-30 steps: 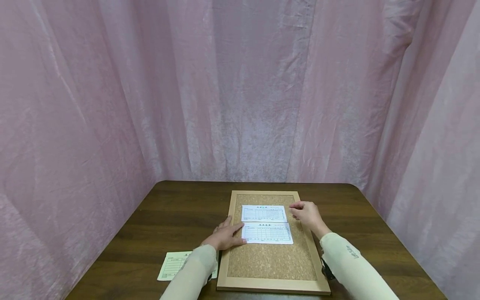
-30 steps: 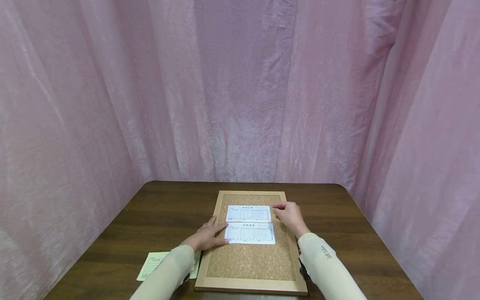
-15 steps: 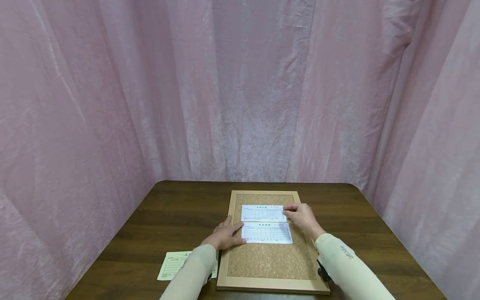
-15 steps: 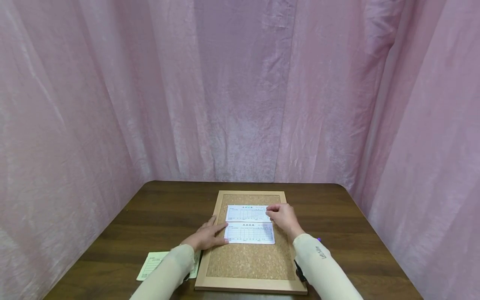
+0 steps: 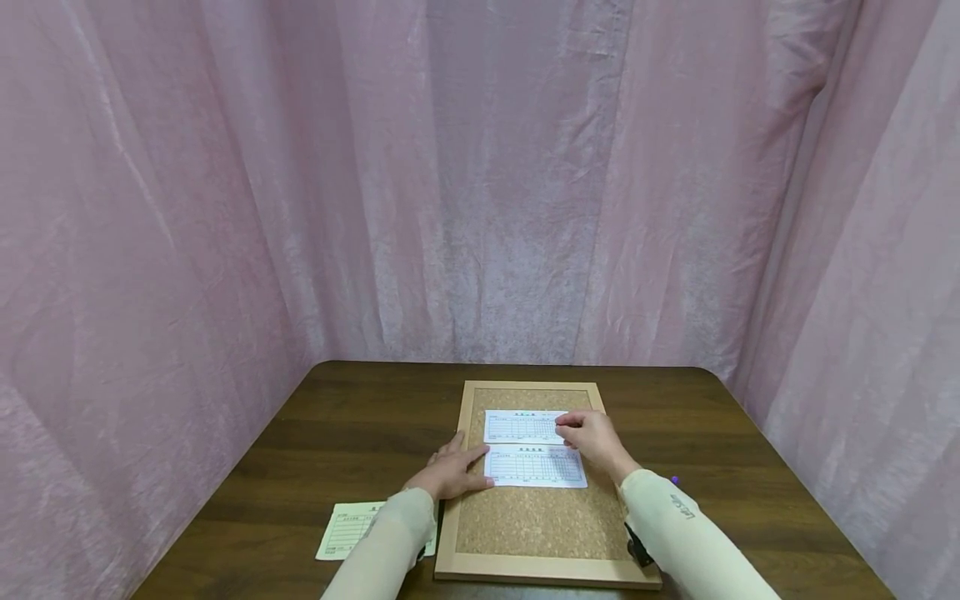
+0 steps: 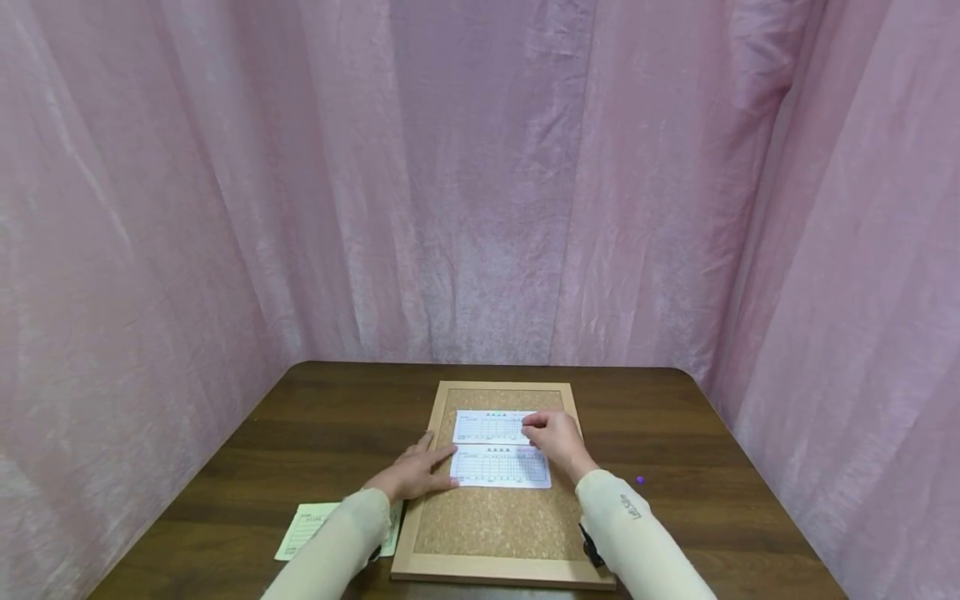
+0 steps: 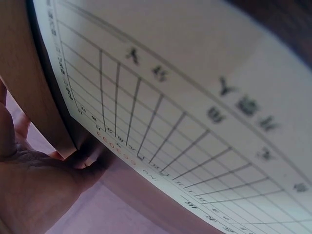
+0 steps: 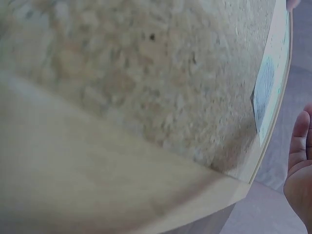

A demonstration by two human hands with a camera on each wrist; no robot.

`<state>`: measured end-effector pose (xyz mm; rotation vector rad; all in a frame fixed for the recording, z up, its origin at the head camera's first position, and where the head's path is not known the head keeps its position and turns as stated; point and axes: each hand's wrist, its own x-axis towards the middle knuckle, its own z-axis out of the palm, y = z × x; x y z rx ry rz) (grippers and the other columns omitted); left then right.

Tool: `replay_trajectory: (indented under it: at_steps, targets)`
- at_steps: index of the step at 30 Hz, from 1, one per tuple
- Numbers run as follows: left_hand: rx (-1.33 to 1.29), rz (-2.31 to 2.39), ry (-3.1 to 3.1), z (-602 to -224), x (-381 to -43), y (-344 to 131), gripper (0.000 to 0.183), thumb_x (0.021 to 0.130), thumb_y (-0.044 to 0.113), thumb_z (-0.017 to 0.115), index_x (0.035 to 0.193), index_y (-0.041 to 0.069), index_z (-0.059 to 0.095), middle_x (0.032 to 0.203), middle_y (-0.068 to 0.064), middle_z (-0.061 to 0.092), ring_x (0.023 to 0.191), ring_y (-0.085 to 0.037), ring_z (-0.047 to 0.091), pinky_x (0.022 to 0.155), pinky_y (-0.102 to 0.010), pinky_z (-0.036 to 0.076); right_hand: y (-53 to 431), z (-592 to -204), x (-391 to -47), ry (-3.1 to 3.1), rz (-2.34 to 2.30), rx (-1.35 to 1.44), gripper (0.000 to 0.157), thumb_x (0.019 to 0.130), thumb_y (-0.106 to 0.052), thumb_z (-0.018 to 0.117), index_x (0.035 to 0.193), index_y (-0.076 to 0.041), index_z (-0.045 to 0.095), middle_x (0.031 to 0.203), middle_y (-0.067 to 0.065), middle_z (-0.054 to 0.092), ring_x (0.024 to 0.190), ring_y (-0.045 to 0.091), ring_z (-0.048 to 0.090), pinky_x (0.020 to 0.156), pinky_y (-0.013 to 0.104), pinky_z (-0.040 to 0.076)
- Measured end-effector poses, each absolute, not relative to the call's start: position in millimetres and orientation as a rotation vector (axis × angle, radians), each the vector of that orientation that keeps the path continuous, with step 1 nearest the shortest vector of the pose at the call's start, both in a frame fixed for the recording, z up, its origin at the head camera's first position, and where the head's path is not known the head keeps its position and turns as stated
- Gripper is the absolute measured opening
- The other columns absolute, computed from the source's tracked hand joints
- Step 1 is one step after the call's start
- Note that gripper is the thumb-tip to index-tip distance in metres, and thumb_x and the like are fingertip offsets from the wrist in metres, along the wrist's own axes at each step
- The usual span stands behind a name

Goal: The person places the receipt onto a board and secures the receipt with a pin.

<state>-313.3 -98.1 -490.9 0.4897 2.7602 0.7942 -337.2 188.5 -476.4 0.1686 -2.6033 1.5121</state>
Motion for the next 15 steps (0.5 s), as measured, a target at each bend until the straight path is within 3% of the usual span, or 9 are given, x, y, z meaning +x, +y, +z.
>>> replay_trajectory:
  at_steps: [15]
  targets:
    - [0.499, 0.792, 2.761, -490.5, -314.5, -98.4, 0.071, 0.088, 0.048, 0.072, 0.15, 0.022, 0.047, 0.162, -0.023, 0.011, 0.144, -0.052, 0.017, 0.112, -0.065, 0.017, 169.0, -479.2, -337.3, -2.628, 1.521, 0.195, 0.014, 0.089, -0.002, 0.071, 0.1, 0.006, 0.074, 0.083, 0.005, 0.068, 0.065, 0.012, 0.06, 0.059, 0.025, 0.051]
